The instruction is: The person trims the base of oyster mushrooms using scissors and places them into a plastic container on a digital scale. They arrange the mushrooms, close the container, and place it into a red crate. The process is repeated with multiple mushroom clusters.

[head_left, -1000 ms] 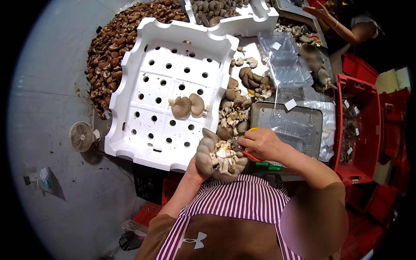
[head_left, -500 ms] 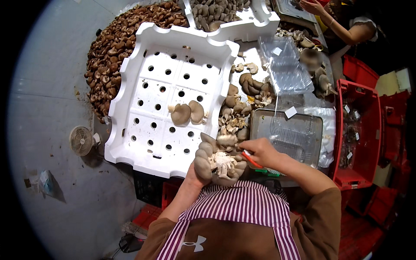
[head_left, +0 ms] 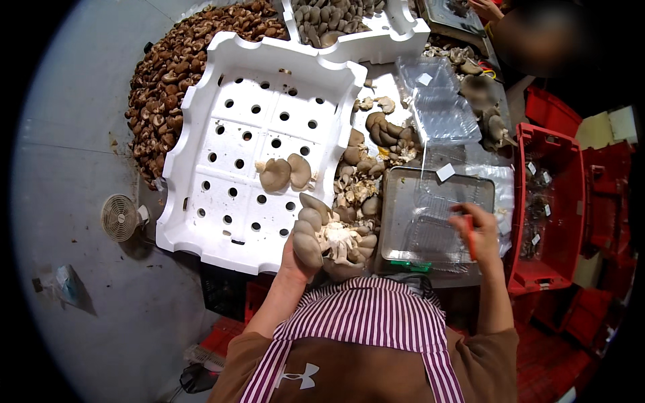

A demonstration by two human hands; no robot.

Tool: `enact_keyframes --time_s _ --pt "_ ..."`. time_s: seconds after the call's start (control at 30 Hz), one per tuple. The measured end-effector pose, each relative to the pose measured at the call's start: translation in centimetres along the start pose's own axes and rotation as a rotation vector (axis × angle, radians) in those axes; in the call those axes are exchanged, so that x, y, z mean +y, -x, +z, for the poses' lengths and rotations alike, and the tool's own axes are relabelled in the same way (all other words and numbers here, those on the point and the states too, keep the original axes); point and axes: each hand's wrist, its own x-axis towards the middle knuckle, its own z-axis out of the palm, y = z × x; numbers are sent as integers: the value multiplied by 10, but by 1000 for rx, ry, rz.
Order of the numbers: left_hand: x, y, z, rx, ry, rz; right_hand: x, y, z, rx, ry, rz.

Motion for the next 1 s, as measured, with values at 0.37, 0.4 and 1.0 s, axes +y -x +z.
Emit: enact_keyframes --time_s 0.37,0.4,1.0 --pt "43 37 11 654 -1695 651 324 126 -61 476 467 604" --pt "39 36 7 655 -1710 641 333 131 -54 463 390 596" --pt "39 71 -27 582 -1804 492 -56 64 49 -176 34 -242"
